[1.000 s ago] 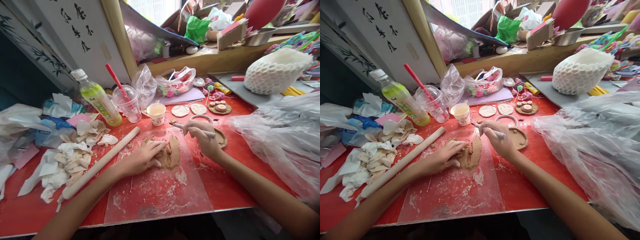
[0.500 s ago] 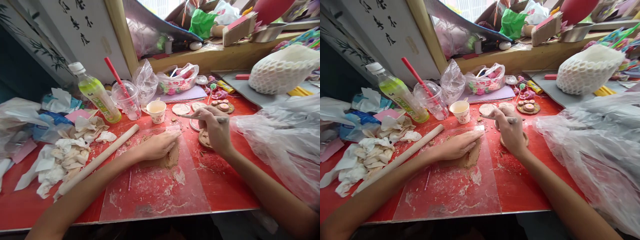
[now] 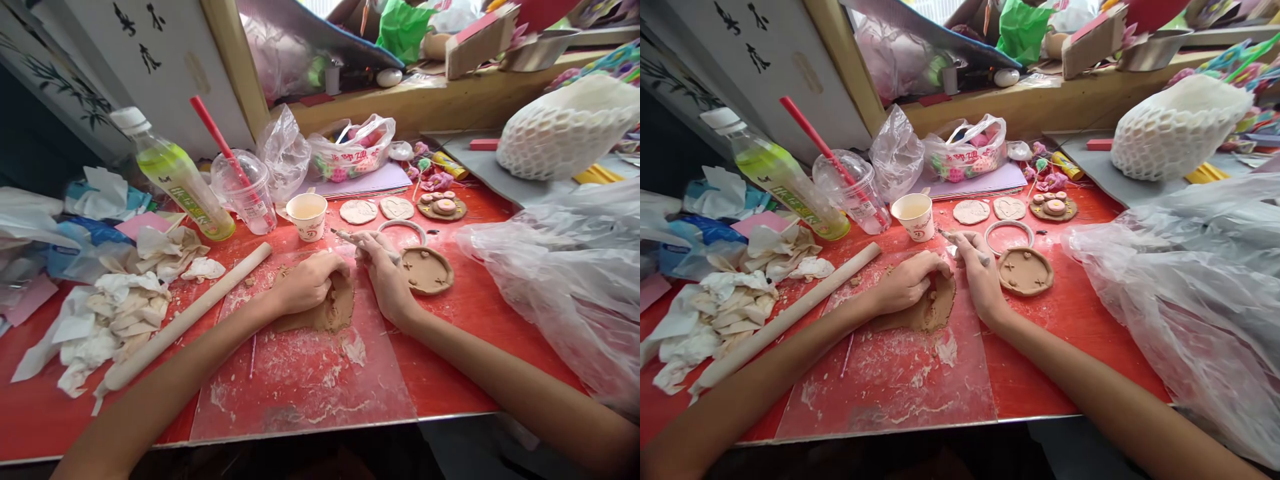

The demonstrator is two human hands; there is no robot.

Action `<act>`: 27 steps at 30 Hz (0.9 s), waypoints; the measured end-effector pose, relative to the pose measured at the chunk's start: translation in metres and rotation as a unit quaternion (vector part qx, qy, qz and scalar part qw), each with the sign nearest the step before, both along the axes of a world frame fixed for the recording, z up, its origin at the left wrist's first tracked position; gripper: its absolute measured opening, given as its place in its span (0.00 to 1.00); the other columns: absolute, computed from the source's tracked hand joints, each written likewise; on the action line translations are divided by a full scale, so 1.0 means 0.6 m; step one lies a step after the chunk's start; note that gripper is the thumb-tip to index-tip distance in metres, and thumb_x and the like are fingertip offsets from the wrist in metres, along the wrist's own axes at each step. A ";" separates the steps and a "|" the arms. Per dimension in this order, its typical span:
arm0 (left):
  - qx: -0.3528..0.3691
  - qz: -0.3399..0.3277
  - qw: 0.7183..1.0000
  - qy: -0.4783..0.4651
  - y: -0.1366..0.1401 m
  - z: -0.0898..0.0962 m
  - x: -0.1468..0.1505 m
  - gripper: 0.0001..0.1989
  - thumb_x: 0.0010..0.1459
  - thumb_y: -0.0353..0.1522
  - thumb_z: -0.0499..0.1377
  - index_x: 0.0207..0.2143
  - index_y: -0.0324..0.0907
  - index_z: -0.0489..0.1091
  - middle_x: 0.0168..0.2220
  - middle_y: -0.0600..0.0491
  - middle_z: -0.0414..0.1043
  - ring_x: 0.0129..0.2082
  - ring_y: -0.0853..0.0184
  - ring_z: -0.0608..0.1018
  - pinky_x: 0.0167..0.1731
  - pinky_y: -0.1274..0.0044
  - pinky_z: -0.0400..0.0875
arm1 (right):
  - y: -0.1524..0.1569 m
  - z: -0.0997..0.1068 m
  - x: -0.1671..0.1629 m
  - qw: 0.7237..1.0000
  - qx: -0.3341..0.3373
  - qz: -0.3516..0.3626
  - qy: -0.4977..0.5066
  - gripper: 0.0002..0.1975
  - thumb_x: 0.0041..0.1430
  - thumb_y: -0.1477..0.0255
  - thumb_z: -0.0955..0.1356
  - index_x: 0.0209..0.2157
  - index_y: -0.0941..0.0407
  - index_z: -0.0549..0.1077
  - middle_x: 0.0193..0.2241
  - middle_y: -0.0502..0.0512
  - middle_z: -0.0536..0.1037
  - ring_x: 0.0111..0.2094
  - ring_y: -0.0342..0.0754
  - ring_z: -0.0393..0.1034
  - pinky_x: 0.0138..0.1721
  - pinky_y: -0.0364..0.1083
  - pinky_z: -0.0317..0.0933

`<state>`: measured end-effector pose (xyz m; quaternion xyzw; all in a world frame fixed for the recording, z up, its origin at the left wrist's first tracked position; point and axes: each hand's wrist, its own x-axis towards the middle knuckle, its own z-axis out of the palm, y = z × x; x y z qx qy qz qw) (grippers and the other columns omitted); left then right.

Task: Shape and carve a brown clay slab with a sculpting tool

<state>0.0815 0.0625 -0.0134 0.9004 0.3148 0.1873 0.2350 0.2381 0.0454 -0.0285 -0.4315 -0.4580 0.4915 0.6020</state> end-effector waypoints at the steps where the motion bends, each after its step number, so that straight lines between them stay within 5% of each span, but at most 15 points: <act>1: -0.003 0.001 1.000 -0.006 0.000 -0.001 -0.001 0.19 0.46 0.18 0.44 0.36 0.40 0.65 0.37 0.53 0.69 0.39 0.69 0.70 0.44 0.74 0.66 | 0.002 0.000 0.000 1.000 -0.002 -0.001 0.011 0.10 0.57 0.62 0.63 0.30 0.54 0.67 0.25 0.47 0.62 0.27 0.40 0.56 0.30 0.41 0.55; 8: -0.051 -0.042 0.998 0.007 -0.005 0.006 -0.010 0.27 0.48 0.20 0.45 0.52 0.41 0.60 0.55 0.52 0.63 0.57 0.66 0.61 0.58 0.68 0.55 | 0.008 0.003 0.003 0.997 -0.021 -0.007 0.080 0.09 0.55 0.64 0.63 0.28 0.54 0.66 0.24 0.47 0.62 0.25 0.40 0.55 0.27 0.41 0.55; 13: -0.129 -0.050 0.990 -0.035 -0.003 0.009 -0.003 0.22 0.46 0.20 0.44 0.43 0.40 0.63 0.44 0.53 0.70 0.45 0.70 0.71 0.49 0.74 0.64 | 0.010 0.000 0.003 0.994 -0.032 -0.004 0.101 0.08 0.55 0.64 0.64 0.28 0.55 0.68 0.24 0.47 0.62 0.25 0.39 0.54 0.27 0.41 0.53; 23: -0.125 -0.033 0.989 -0.071 0.004 0.005 0.000 0.14 0.43 0.22 0.44 0.32 0.41 0.61 0.31 0.54 0.66 0.32 0.69 0.68 0.36 0.75 0.64 | 0.004 0.007 0.004 0.992 -0.047 0.014 0.120 0.09 0.56 0.65 0.64 0.29 0.55 0.70 0.22 0.47 0.61 0.23 0.39 0.53 0.26 0.42 0.50; 27: -0.119 -0.041 0.990 -0.061 0.000 0.011 -0.006 0.17 0.44 0.22 0.45 0.37 0.41 0.64 0.39 0.52 0.69 0.41 0.67 0.70 0.46 0.71 0.62 | 0.007 0.008 0.003 0.990 -0.052 0.010 0.127 0.09 0.56 0.65 0.64 0.28 0.55 0.70 0.21 0.46 0.60 0.22 0.39 0.52 0.25 0.42 0.49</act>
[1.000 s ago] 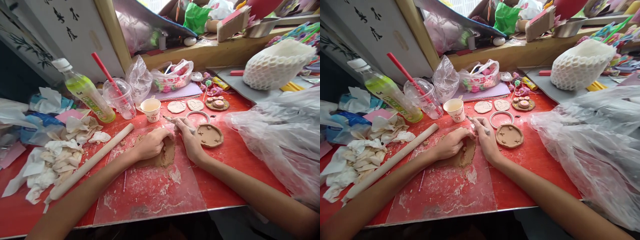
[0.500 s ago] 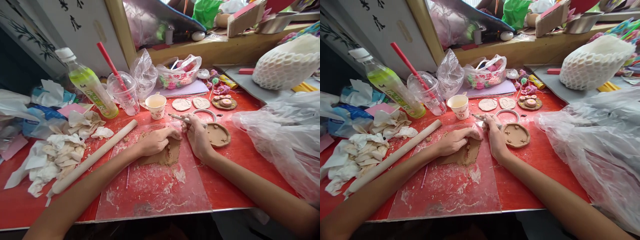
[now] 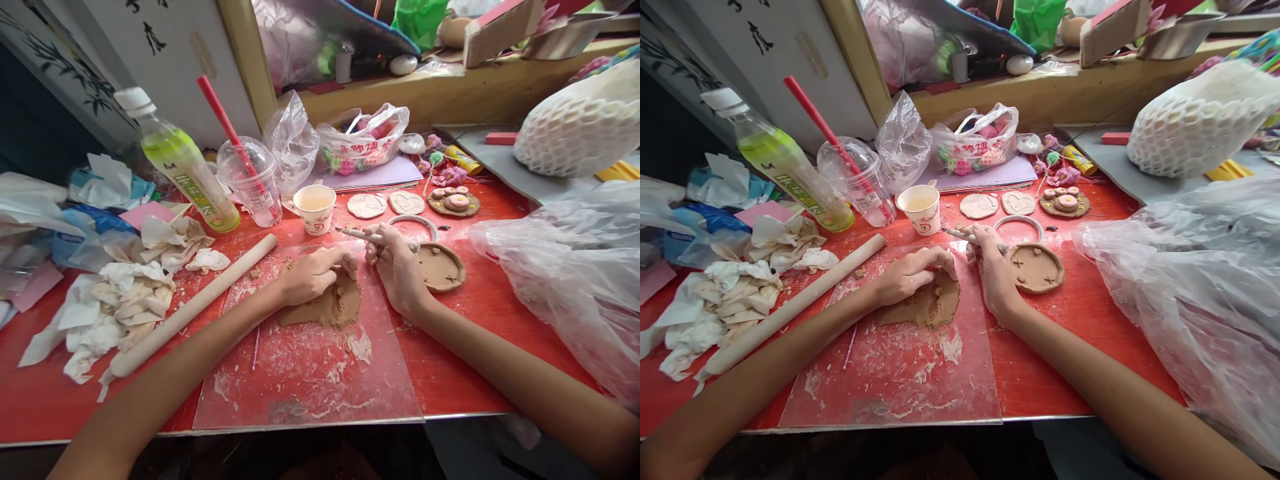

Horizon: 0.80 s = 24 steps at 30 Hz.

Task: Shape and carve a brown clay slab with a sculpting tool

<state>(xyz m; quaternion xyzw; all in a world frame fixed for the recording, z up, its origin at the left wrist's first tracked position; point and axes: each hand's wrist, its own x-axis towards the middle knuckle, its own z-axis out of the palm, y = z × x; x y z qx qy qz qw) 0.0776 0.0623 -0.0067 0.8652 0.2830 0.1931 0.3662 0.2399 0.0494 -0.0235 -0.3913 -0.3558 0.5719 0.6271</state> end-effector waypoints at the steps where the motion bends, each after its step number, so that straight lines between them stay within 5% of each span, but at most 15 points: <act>1: 0.010 -0.014 1.000 0.008 -0.001 0.002 -0.001 0.19 0.45 0.23 0.45 0.40 0.41 0.64 0.43 0.51 0.69 0.46 0.66 0.68 0.50 0.69 0.59 | 0.001 0.000 0.000 1.000 -0.007 0.003 0.001 0.09 0.56 0.65 0.64 0.29 0.55 0.69 0.20 0.46 0.60 0.22 0.40 0.52 0.24 0.42 0.49; 5: -0.018 -0.069 0.997 0.010 -0.001 0.005 -0.002 0.21 0.46 0.23 0.45 0.42 0.41 0.65 0.45 0.52 0.70 0.49 0.66 0.69 0.52 0.70 0.58 | 0.003 -0.003 -0.001 1.000 -0.006 0.003 -0.014 0.10 0.56 0.64 0.64 0.29 0.55 0.69 0.21 0.46 0.61 0.22 0.39 0.52 0.24 0.42 0.49; 16: -0.014 -0.052 0.999 -0.003 0.003 0.005 0.015 0.15 0.40 0.22 0.45 0.31 0.40 0.64 0.33 0.52 0.69 0.36 0.67 0.70 0.42 0.72 0.64 | -0.003 0.000 0.000 0.999 0.004 0.016 -0.043 0.10 0.55 0.63 0.64 0.29 0.54 0.70 0.21 0.47 0.61 0.23 0.41 0.54 0.25 0.43 0.52; 24: -0.051 -0.043 0.997 -0.026 0.001 0.004 0.011 0.17 0.40 0.20 0.45 0.33 0.39 0.64 0.32 0.53 0.71 0.35 0.69 0.72 0.40 0.75 0.68 | -0.001 0.003 0.001 1.000 -0.013 0.001 -0.013 0.08 0.52 0.64 0.66 0.26 0.54 0.71 0.23 0.49 0.63 0.23 0.41 0.53 0.23 0.43 0.52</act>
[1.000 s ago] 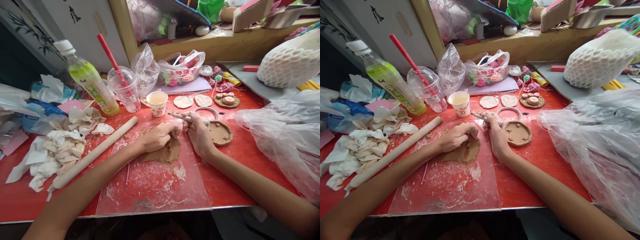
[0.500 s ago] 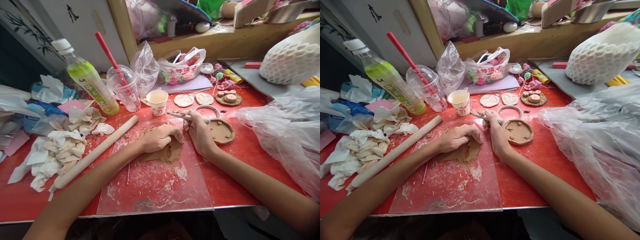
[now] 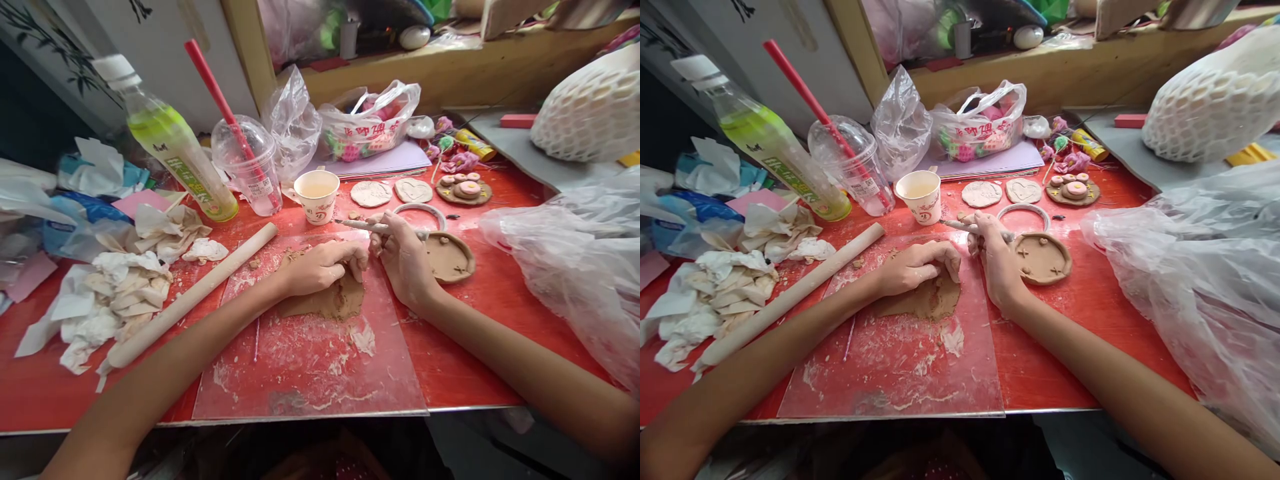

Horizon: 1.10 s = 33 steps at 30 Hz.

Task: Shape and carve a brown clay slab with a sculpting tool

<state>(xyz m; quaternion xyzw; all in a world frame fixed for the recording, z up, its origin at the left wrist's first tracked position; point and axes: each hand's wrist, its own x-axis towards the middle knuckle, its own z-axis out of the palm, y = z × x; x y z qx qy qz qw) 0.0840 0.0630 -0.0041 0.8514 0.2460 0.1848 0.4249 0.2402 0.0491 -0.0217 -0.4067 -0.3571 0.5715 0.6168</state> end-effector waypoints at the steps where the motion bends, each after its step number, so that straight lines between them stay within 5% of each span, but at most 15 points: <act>1: 0.008 0.004 1.000 -0.009 -0.001 -0.002 -0.003 0.18 0.41 0.20 0.45 0.34 0.39 0.65 0.34 0.52 0.71 0.37 0.69 0.73 0.41 0.75 0.67 | 0.000 0.000 0.000 1.000 0.002 0.000 0.007 0.08 0.52 0.64 0.66 0.26 0.54 0.71 0.23 0.49 0.64 0.23 0.41 0.53 0.23 0.43 0.52; 7: 0.050 0.093 0.994 -0.034 -0.004 -0.017 -0.016 0.18 0.49 0.21 0.45 0.38 0.39 0.70 0.40 0.51 0.73 0.42 0.69 0.73 0.46 0.73 0.67 | 0.002 0.001 -0.001 0.999 0.003 0.001 0.033 0.08 0.52 0.65 0.67 0.25 0.55 0.70 0.24 0.48 0.66 0.22 0.39 0.53 0.23 0.42 0.50; 18: -0.027 0.098 0.995 -0.015 0.006 -0.017 0.000 0.12 0.47 0.22 0.45 0.29 0.38 0.66 0.28 0.54 0.71 0.30 0.71 0.73 0.35 0.77 0.68 | 0.003 0.005 0.002 1.000 0.001 0.004 0.012 0.10 0.53 0.62 0.65 0.26 0.54 0.67 0.25 0.48 0.65 0.22 0.39 0.52 0.23 0.42 0.51; 23: -0.068 0.105 0.991 -0.051 0.011 0.005 -0.018 0.14 0.51 0.22 0.45 0.34 0.37 0.68 0.37 0.50 0.73 0.39 0.69 0.74 0.43 0.74 0.68 | 0.000 0.000 0.001 1.000 0.019 0.003 -0.023 0.08 0.55 0.64 0.64 0.29 0.54 0.67 0.26 0.48 0.65 0.24 0.40 0.56 0.27 0.42 0.54; 28: 0.047 0.123 0.981 0.143 0.014 0.070 -0.079 0.18 0.56 0.24 0.46 0.44 0.44 0.69 0.49 0.55 0.69 0.48 0.68 0.71 0.50 0.74 0.63 | -0.015 -0.003 -0.002 0.991 0.078 0.014 -0.110 0.07 0.57 0.65 0.63 0.37 0.52 0.68 0.29 0.48 0.67 0.31 0.41 0.63 0.36 0.44 0.59; 33: 0.114 0.154 0.937 0.291 -0.030 0.061 -0.127 0.21 0.63 0.30 0.42 0.58 0.42 0.56 0.58 0.51 0.59 0.59 0.64 0.61 0.57 0.71 0.55 | -0.030 0.005 -0.003 0.974 0.120 0.100 -0.164 0.11 0.60 0.63 0.61 0.37 0.53 0.70 0.26 0.49 0.67 0.25 0.41 0.61 0.27 0.44 0.57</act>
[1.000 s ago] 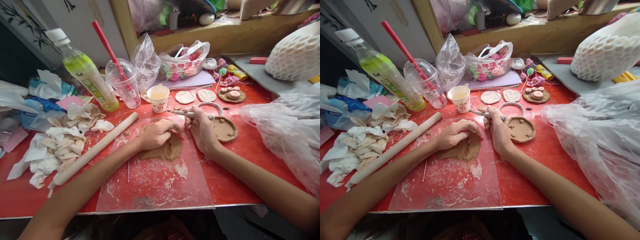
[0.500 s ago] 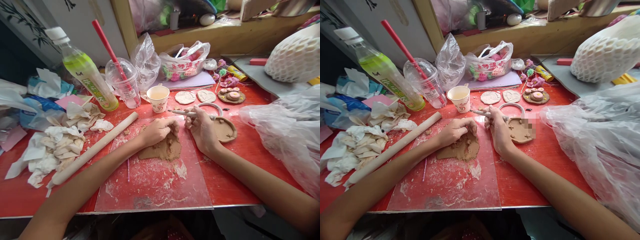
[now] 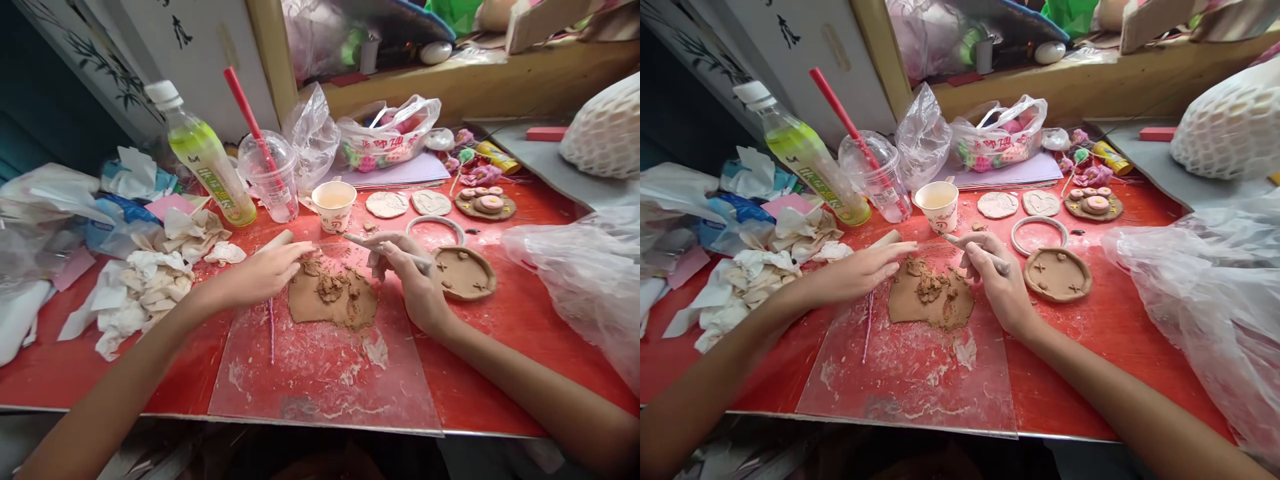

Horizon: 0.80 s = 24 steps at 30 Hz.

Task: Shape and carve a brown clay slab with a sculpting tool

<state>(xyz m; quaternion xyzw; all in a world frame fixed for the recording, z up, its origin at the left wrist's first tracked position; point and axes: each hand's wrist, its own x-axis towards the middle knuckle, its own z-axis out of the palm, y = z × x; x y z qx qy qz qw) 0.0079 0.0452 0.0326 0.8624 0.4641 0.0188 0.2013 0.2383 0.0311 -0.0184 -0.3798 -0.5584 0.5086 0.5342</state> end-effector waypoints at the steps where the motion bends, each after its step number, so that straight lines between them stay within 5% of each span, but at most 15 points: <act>1: 0.010 0.005 1.000 0.011 -0.012 -0.008 -0.003 0.22 0.63 0.31 0.42 0.59 0.41 0.53 0.61 0.50 0.54 0.60 0.64 0.58 0.59 0.71 0.51 | 0.000 0.000 0.000 1.000 -0.003 0.004 -0.006 0.11 0.60 0.63 0.61 0.38 0.53 0.71 0.26 0.49 0.68 0.26 0.41 0.61 0.28 0.44 0.57; 6: -0.013 0.017 0.999 0.027 -0.040 -0.032 -0.008 0.27 0.62 0.31 0.42 0.63 0.36 0.43 0.65 0.48 0.43 0.65 0.64 0.44 0.63 0.71 0.39 | 0.008 -0.012 -0.004 0.999 -0.046 -0.023 0.008 0.12 0.59 0.62 0.62 0.41 0.50 0.70 0.32 0.49 0.69 0.37 0.43 0.64 0.41 0.45 0.57; 17: -0.083 0.003 0.993 -0.078 -0.016 -0.031 -0.042 0.31 0.57 0.28 0.48 0.61 0.56 0.48 0.65 0.65 0.37 0.65 0.60 0.32 0.62 0.61 0.29 | 0.010 -0.014 -0.017 0.999 -0.021 -0.025 0.028 0.09 0.58 0.64 0.62 0.38 0.49 0.70 0.29 0.49 0.63 0.31 0.43 0.56 0.36 0.44 0.53; 21: -0.130 0.065 0.964 -0.222 -0.003 -0.038 -0.030 0.26 0.55 0.28 0.50 0.57 0.51 0.57 0.64 0.57 0.45 0.64 0.60 0.48 0.61 0.65 0.47 | 0.009 -0.006 -0.018 0.996 -0.053 -0.043 0.066 0.07 0.57 0.66 0.62 0.35 0.50 0.71 0.28 0.49 0.62 0.29 0.43 0.55 0.33 0.44 0.52; 24: -0.105 0.118 0.863 -0.480 0.029 -0.051 0.002 0.17 0.47 0.22 0.49 0.38 0.41 0.69 0.45 0.52 0.70 0.46 0.69 0.72 0.47 0.74 0.68 | 0.010 0.000 -0.016 0.990 -0.061 -0.069 0.111 0.07 0.56 0.69 0.62 0.31 0.51 0.72 0.28 0.50 0.62 0.29 0.43 0.55 0.31 0.44 0.52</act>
